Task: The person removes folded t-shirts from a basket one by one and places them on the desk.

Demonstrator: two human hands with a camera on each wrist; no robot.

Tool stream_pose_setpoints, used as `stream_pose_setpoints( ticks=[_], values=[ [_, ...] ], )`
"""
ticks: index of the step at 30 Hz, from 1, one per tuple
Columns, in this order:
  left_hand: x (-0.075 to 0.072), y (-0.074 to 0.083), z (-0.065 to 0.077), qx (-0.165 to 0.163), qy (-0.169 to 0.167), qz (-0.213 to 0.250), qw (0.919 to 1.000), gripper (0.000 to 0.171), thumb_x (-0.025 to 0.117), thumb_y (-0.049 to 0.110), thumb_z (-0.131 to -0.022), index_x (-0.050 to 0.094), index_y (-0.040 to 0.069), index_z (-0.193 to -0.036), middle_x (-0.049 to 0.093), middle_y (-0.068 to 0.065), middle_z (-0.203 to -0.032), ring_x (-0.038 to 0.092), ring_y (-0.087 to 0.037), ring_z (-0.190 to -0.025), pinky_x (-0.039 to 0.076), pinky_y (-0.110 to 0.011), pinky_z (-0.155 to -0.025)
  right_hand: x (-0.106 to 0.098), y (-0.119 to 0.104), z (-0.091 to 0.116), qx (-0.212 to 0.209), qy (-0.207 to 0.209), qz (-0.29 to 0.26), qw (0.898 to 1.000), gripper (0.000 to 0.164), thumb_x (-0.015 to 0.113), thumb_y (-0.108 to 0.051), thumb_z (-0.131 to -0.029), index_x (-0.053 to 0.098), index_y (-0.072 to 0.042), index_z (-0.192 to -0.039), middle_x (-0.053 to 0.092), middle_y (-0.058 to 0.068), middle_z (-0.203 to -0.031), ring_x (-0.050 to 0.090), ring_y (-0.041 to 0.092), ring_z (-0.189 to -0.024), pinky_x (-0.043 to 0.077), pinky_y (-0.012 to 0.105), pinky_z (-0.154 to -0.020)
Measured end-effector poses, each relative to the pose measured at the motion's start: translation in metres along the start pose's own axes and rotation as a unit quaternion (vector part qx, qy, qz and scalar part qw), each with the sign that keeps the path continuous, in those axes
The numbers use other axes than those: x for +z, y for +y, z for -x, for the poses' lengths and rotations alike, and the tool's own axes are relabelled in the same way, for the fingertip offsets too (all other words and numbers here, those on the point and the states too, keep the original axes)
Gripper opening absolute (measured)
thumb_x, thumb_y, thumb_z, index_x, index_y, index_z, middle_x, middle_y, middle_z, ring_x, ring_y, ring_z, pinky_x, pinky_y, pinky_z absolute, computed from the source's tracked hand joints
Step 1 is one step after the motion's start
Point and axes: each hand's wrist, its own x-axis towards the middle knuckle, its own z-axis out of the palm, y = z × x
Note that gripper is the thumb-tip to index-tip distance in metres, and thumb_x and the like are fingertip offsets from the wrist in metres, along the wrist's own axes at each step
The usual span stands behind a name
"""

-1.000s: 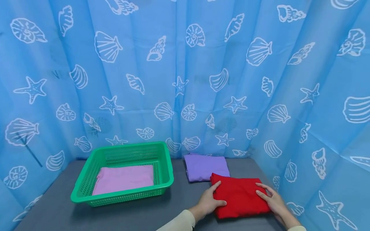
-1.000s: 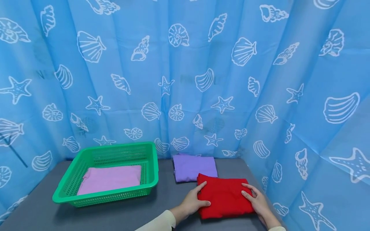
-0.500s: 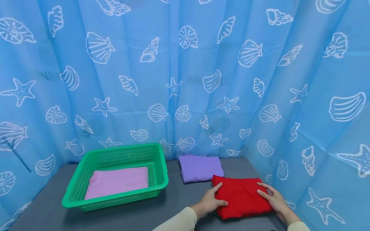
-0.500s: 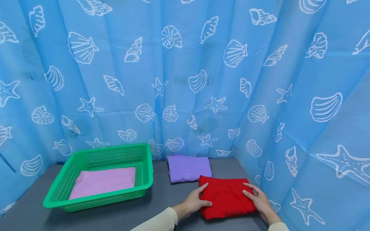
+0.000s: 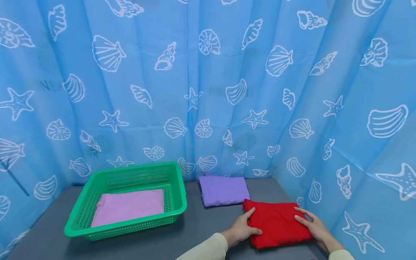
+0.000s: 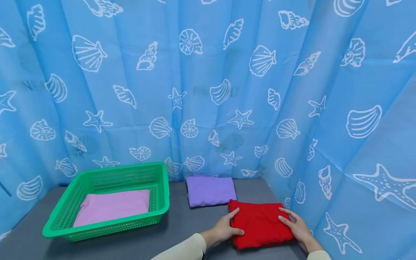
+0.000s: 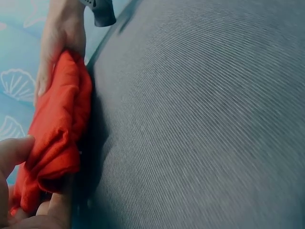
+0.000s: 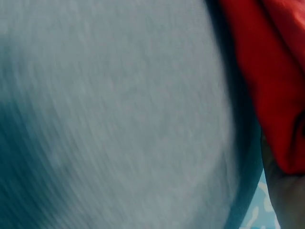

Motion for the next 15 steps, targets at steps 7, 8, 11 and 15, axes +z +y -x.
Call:
stream_pose_setpoints(
  ticks=[7, 8, 11, 15],
  values=[
    [0.015, -0.006, -0.005, 0.024, 0.016, 0.005, 0.9996, 0.08, 0.079, -0.001, -0.076, 0.048, 0.018, -0.147, 0.051, -0.012, -0.141, 0.046, -0.032, -0.129, 0.043, -0.05, -0.105, -0.008, 0.002, -0.002, -0.021, 0.015, 0.051, 0.998, 0.073, 0.057, -0.042, -0.098, 0.031, 0.004, -0.149, 0.019, 0.038, -0.15, 0.027, 0.055, -0.133, 0.044, 0.056, -0.1],
    [0.016, -0.007, -0.006, 0.026, 0.019, 0.007, 0.9995, 0.08, 0.079, -0.002, -0.075, 0.047, 0.017, -0.147, 0.051, -0.013, -0.141, 0.046, -0.033, -0.13, 0.043, -0.05, -0.106, -0.009, 0.003, -0.002, -0.022, 0.018, 0.053, 0.998, 0.074, 0.058, -0.042, -0.098, 0.031, 0.004, -0.149, 0.019, 0.038, -0.151, 0.027, 0.055, -0.133, 0.042, 0.058, -0.102],
    [0.02, -0.008, -0.007, 0.023, 0.025, 0.016, 0.9993, 0.081, 0.079, -0.003, -0.075, 0.047, 0.017, -0.147, 0.05, -0.013, -0.142, 0.045, -0.034, -0.13, 0.043, -0.05, -0.106, -0.01, 0.004, -0.003, -0.025, 0.025, 0.06, 0.998, 0.073, 0.058, -0.041, -0.098, 0.032, 0.005, -0.148, 0.02, 0.039, -0.149, 0.027, 0.057, -0.132, 0.041, 0.06, -0.102],
    [0.024, -0.004, -0.008, 0.013, 0.026, 0.023, 0.9993, 0.081, 0.079, -0.003, -0.075, 0.047, 0.016, -0.147, 0.05, -0.014, -0.142, 0.044, -0.035, -0.131, 0.044, -0.05, -0.105, -0.009, 0.007, -0.003, -0.021, 0.044, 0.059, 0.997, 0.072, 0.058, -0.042, -0.098, 0.034, 0.005, -0.147, 0.022, 0.039, -0.149, 0.03, 0.058, -0.131, 0.042, 0.06, -0.102]
  ],
)
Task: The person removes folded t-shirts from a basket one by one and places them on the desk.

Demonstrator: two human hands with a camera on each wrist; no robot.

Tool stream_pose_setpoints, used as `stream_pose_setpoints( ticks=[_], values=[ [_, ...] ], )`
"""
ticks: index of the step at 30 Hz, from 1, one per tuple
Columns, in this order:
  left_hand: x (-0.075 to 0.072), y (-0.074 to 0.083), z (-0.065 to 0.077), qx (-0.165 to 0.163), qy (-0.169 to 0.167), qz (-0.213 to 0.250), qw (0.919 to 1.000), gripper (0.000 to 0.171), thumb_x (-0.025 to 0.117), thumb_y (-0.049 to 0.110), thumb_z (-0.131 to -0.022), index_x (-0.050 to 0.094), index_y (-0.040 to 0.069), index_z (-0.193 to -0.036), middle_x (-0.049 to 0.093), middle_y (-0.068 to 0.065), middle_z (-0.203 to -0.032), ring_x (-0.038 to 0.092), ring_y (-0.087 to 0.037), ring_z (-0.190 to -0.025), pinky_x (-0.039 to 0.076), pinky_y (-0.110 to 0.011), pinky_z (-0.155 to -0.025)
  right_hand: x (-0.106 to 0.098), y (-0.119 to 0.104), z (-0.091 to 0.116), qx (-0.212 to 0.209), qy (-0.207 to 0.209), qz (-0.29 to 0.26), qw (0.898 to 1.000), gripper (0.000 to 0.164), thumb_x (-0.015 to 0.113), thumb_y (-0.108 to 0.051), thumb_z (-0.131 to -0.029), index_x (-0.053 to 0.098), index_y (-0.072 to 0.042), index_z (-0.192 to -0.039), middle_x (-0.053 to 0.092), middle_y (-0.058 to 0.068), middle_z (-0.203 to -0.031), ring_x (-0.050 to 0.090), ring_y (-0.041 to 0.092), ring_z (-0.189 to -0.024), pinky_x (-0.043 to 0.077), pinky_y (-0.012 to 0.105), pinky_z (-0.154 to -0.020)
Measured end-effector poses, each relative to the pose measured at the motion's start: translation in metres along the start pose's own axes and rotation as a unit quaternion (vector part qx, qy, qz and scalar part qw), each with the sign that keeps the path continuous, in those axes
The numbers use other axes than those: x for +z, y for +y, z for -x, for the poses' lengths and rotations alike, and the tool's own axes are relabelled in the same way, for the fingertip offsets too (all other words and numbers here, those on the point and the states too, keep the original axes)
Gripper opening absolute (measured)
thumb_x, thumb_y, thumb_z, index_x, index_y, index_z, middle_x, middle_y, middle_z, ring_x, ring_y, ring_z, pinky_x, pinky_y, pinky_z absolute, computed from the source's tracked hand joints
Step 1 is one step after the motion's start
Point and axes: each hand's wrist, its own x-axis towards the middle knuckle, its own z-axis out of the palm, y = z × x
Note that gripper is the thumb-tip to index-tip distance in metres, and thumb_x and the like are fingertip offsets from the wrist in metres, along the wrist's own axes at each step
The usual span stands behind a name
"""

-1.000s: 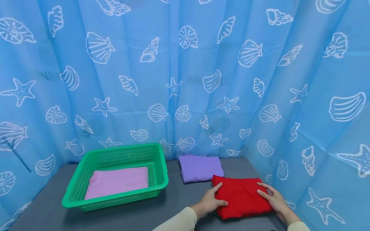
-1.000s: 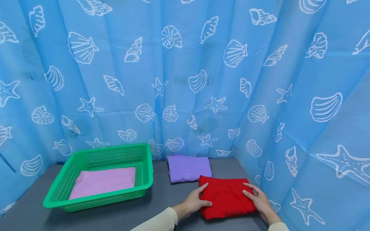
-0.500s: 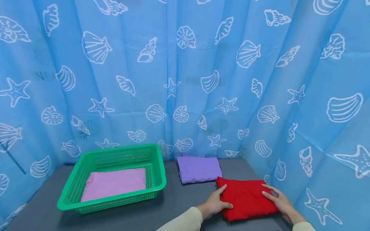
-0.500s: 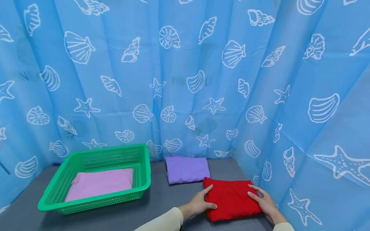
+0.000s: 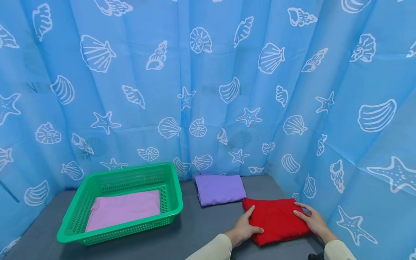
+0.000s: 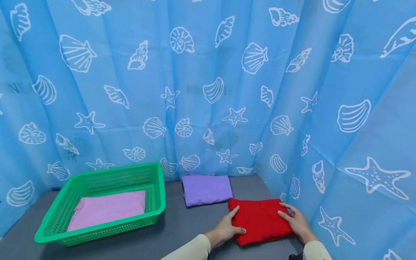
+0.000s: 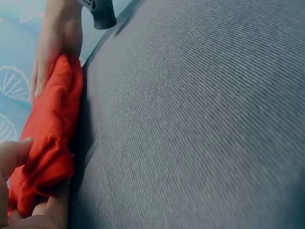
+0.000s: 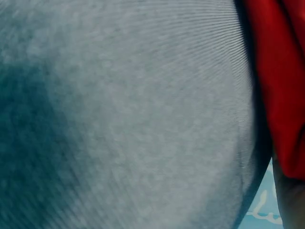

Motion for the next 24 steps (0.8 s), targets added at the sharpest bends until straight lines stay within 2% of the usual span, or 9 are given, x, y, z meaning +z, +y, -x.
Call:
stream_pose_setpoints(
  ticks=[9, 15, 24],
  values=[
    [0.01, -0.001, -0.009, -0.017, 0.012, 0.021, 0.9996, 0.08, 0.079, -0.004, -0.075, 0.048, 0.016, -0.146, 0.05, -0.014, -0.14, 0.043, -0.036, -0.13, 0.049, -0.05, -0.099, -0.001, 0.004, -0.003, 0.024, 0.027, -0.007, 0.999, 0.078, 0.057, -0.048, -0.097, 0.033, 0.005, -0.148, 0.02, 0.039, -0.148, 0.026, 0.058, -0.133, 0.032, 0.064, -0.107],
    [0.011, -0.002, -0.01, -0.027, 0.015, 0.036, 0.9989, 0.077, 0.079, -0.003, -0.076, 0.05, 0.017, -0.145, 0.05, -0.013, -0.138, 0.044, -0.037, -0.127, 0.05, -0.051, -0.097, -0.002, 0.007, -0.005, 0.031, 0.039, -0.003, 0.999, 0.08, 0.058, -0.051, -0.095, 0.034, 0.006, -0.147, 0.022, 0.039, -0.147, 0.029, 0.058, -0.132, 0.033, 0.063, -0.107],
    [0.014, 0.001, -0.009, -0.035, 0.016, 0.032, 0.9988, 0.078, 0.079, -0.003, -0.076, 0.049, 0.017, -0.146, 0.05, -0.014, -0.14, 0.043, -0.037, -0.129, 0.05, -0.052, -0.097, -0.003, 0.007, -0.005, 0.042, 0.049, -0.003, 0.998, 0.081, 0.059, -0.051, -0.094, 0.036, 0.006, -0.146, 0.025, 0.041, -0.146, 0.032, 0.057, -0.132, 0.034, 0.062, -0.106]
  ],
)
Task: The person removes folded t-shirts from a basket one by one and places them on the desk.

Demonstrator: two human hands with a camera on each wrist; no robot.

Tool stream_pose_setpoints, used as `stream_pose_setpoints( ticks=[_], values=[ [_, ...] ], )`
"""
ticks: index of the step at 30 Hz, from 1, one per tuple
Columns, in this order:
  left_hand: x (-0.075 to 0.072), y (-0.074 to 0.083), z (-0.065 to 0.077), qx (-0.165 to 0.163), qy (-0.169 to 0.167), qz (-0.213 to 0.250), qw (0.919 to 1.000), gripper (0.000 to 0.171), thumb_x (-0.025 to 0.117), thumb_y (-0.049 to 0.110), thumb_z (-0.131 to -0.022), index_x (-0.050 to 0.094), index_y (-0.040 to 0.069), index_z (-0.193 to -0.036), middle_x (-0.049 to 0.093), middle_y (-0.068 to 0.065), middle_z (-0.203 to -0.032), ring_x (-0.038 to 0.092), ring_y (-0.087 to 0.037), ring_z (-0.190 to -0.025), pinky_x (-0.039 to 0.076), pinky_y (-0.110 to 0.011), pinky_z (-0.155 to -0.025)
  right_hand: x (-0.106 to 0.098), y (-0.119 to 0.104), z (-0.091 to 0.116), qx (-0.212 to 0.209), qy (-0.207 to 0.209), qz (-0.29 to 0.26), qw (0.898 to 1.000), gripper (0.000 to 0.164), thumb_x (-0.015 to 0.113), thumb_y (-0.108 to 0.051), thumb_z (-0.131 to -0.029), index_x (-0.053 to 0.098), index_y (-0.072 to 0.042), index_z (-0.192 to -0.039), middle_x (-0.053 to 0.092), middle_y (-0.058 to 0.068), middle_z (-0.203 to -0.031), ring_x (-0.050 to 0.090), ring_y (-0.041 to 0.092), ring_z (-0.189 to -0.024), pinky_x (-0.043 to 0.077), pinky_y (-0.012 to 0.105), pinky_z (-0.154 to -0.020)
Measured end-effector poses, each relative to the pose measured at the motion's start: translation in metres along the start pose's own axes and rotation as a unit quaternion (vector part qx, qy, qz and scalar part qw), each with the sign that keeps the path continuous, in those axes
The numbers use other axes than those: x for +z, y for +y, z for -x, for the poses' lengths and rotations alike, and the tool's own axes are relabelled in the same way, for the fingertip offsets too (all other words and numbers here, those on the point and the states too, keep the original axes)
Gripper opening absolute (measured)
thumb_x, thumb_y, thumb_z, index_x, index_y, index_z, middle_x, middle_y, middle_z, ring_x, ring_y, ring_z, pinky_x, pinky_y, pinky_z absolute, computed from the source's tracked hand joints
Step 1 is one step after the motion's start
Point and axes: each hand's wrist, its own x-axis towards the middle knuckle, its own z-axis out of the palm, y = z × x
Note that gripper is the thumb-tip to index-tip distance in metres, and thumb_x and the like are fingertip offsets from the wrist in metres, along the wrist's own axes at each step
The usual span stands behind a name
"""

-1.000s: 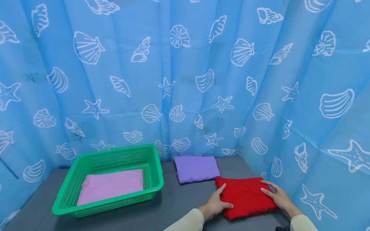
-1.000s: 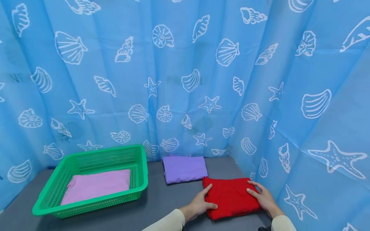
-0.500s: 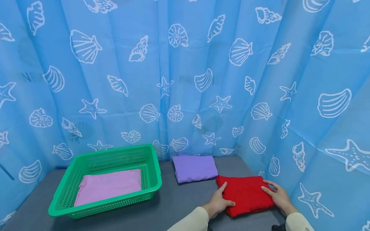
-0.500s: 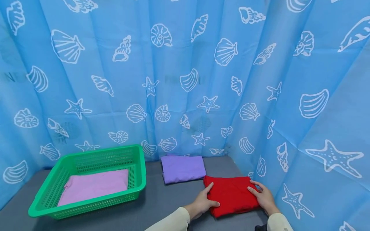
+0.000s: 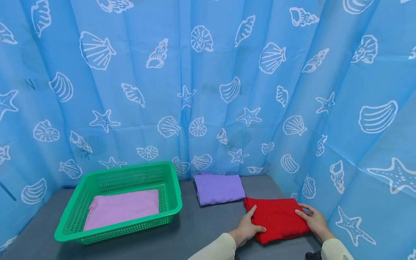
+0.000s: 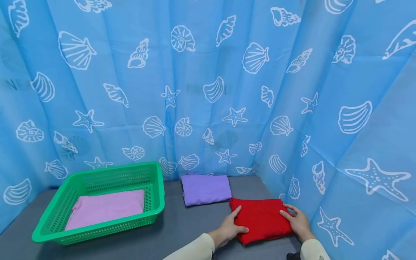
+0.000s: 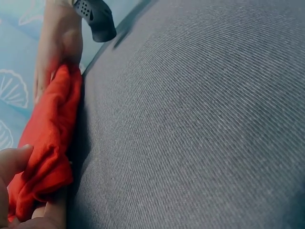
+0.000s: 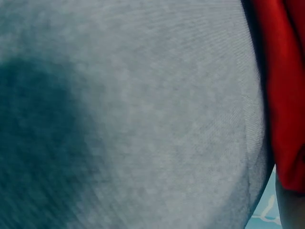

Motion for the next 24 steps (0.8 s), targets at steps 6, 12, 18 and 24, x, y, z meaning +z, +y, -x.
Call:
stream_pose_setpoints(
  ticks=[6, 12, 18, 24],
  values=[
    [0.0, 0.005, 0.0, -0.004, -0.003, -0.003, 1.0, 0.078, 0.079, -0.003, -0.076, 0.049, 0.017, -0.146, 0.049, -0.015, -0.14, 0.043, -0.036, -0.129, 0.049, -0.052, -0.098, 0.001, 0.003, -0.004, 0.011, 0.01, -0.007, 1.0, 0.08, 0.057, -0.051, -0.095, 0.034, 0.005, -0.147, 0.023, 0.04, -0.147, 0.028, 0.057, -0.133, 0.032, 0.063, -0.108],
    [0.003, 0.005, -0.005, -0.018, -0.011, 0.001, 0.9998, 0.079, 0.08, -0.002, -0.076, 0.048, 0.019, -0.146, 0.048, -0.014, -0.141, 0.043, -0.036, -0.13, 0.048, -0.053, -0.099, 0.003, 0.008, -0.009, 0.016, 0.038, -0.012, 0.999, 0.076, 0.057, -0.047, -0.097, 0.035, 0.005, -0.147, 0.025, 0.039, -0.148, 0.029, 0.055, -0.134, 0.032, 0.061, -0.109],
    [0.006, 0.002, -0.01, -0.02, -0.012, 0.014, 0.9996, 0.08, 0.079, -0.002, -0.076, 0.048, 0.019, -0.147, 0.048, -0.014, -0.143, 0.042, -0.036, -0.131, 0.047, -0.053, -0.101, 0.003, 0.01, -0.012, 0.014, 0.044, -0.014, 0.999, 0.077, 0.058, -0.048, -0.096, 0.037, 0.006, -0.146, 0.026, 0.038, -0.148, 0.031, 0.055, -0.134, 0.033, 0.059, -0.109],
    [0.004, 0.003, -0.007, -0.014, -0.019, 0.002, 0.9997, 0.075, 0.079, 0.0, -0.077, 0.051, 0.021, -0.144, 0.049, -0.011, -0.141, 0.043, -0.034, -0.13, 0.047, -0.053, -0.101, -0.001, 0.009, -0.012, 0.02, 0.032, -0.003, 0.999, 0.079, 0.058, -0.051, -0.095, 0.038, 0.007, -0.145, 0.028, 0.039, -0.146, 0.033, 0.055, -0.132, 0.035, 0.06, -0.107]
  ],
)
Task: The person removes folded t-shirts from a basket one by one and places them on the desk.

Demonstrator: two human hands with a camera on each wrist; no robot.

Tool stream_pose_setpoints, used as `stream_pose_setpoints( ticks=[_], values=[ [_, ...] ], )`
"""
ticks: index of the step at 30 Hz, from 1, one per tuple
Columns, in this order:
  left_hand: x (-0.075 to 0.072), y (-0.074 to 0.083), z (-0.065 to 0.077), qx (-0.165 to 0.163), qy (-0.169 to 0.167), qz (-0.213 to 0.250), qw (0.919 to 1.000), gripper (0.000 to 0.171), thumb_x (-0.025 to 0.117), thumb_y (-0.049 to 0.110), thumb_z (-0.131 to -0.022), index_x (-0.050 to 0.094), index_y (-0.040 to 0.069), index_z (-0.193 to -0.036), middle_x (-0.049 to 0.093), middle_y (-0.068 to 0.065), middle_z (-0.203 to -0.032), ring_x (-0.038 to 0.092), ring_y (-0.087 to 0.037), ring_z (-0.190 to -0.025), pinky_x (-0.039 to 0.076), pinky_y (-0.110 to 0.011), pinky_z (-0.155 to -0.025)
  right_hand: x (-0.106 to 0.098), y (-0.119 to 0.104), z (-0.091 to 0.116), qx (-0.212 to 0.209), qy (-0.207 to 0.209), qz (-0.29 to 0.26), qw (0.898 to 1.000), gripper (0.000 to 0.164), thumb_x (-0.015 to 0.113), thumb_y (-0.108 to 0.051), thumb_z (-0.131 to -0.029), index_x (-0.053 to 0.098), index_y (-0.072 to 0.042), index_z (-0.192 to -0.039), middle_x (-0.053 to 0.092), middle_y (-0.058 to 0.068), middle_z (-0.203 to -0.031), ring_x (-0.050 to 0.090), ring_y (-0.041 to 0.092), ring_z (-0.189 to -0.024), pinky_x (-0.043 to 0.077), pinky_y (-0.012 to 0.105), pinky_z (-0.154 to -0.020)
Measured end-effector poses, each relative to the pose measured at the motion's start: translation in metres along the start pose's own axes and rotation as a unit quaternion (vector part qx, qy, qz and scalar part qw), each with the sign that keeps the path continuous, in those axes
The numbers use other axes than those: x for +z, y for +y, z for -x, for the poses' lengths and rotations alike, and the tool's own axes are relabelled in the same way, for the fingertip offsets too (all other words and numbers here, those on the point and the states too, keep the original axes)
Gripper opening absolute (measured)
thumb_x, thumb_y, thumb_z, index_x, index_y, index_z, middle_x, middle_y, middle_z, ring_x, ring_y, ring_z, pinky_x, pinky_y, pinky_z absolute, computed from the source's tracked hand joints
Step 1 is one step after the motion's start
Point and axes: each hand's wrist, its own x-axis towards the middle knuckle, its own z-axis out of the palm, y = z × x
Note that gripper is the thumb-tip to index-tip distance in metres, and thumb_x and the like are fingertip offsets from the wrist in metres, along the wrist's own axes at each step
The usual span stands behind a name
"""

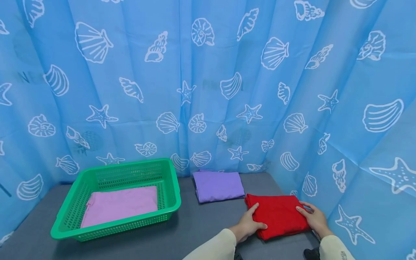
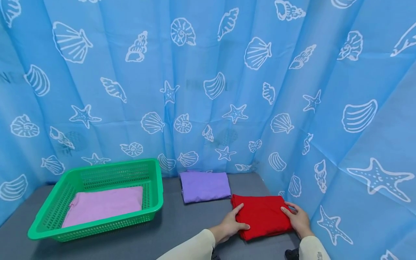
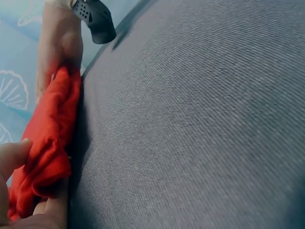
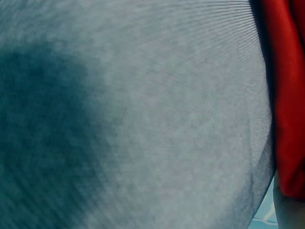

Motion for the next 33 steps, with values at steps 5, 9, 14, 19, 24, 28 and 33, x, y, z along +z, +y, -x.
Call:
stream_pose_setpoints(
  ticks=[5, 9, 14, 19, 24, 28, 33],
  values=[
    [-0.01, 0.0, 0.007, 0.017, -0.003, -0.011, 0.9998, 0.069, 0.078, 0.001, -0.079, 0.054, 0.02, -0.141, 0.051, -0.008, -0.138, 0.045, -0.031, -0.128, 0.048, -0.052, -0.1, 0.0, -0.006, 0.002, -0.001, 0.0, 0.008, 1.0, 0.077, 0.057, -0.048, -0.096, 0.038, 0.01, -0.143, 0.033, 0.039, -0.145, 0.036, 0.053, -0.132, 0.036, 0.059, -0.106],
    [-0.02, -0.006, 0.009, 0.051, 0.002, -0.005, 0.9987, 0.066, 0.076, -0.002, -0.079, 0.055, 0.017, -0.138, 0.055, -0.008, -0.133, 0.05, -0.026, -0.122, 0.053, -0.044, -0.094, 0.001, -0.015, 0.009, -0.017, 0.032, 0.024, 0.999, 0.07, 0.058, -0.042, -0.097, 0.043, 0.013, -0.139, 0.042, 0.037, -0.141, 0.041, 0.051, -0.128, 0.038, 0.059, -0.104],
    [-0.039, -0.017, 0.012, 0.077, 0.01, 0.032, 0.9965, 0.063, 0.074, -0.004, -0.081, 0.055, 0.013, -0.138, 0.056, -0.012, -0.133, 0.062, -0.018, -0.104, 0.059, -0.036, -0.078, 0.011, -0.031, 0.021, -0.067, 0.092, 0.053, 0.992, 0.055, 0.062, -0.033, -0.097, 0.054, 0.011, -0.13, 0.052, 0.035, -0.131, 0.048, 0.049, -0.12, 0.041, 0.058, -0.1],
    [-0.064, -0.028, 0.025, 0.08, 0.001, 0.081, 0.9935, 0.057, 0.069, -0.002, -0.086, 0.051, 0.006, -0.14, 0.053, -0.018, -0.138, 0.069, -0.017, -0.093, 0.058, -0.033, -0.081, 0.037, -0.048, 0.033, -0.105, 0.125, 0.032, 0.986, 0.042, 0.064, -0.024, -0.096, 0.061, 0.006, -0.125, 0.058, 0.032, -0.127, 0.053, 0.046, -0.117, 0.043, 0.057, -0.098],
    [-0.086, -0.029, 0.047, 0.065, 0.007, 0.088, 0.994, 0.052, 0.066, 0.003, -0.091, 0.051, 0.006, -0.14, 0.052, -0.019, -0.139, 0.069, -0.018, -0.096, 0.058, -0.036, -0.082, 0.062, -0.067, 0.048, -0.126, 0.099, 0.018, 0.987, 0.041, 0.066, -0.028, -0.095, 0.064, 0.0, -0.125, 0.064, 0.025, -0.123, 0.06, 0.033, -0.112, 0.051, 0.039, -0.09],
    [-0.098, -0.028, 0.066, 0.09, 0.018, 0.084, 0.9921, 0.044, 0.063, 0.006, -0.094, 0.054, 0.004, -0.137, 0.06, -0.017, -0.129, 0.069, -0.021, -0.096, 0.058, -0.039, -0.078, 0.08, -0.086, 0.062, -0.129, 0.069, -0.019, 0.989, 0.041, 0.064, -0.03, -0.096, 0.064, -0.003, -0.127, 0.066, 0.02, -0.124, 0.063, 0.029, -0.112, 0.054, 0.025, -0.084],
    [-0.12, -0.028, 0.085, 0.144, 0.051, 0.064, 0.9863, 0.034, 0.059, 0.007, -0.095, 0.059, -0.001, -0.128, 0.066, -0.015, -0.117, 0.07, -0.02, -0.09, 0.057, -0.037, -0.072, 0.104, -0.116, 0.08, -0.135, 0.04, -0.086, 0.986, 0.04, 0.062, -0.032, -0.097, 0.063, -0.006, -0.127, 0.065, 0.015, -0.125, 0.062, 0.027, -0.113, 0.054, 0.022, -0.084]
  ],
)
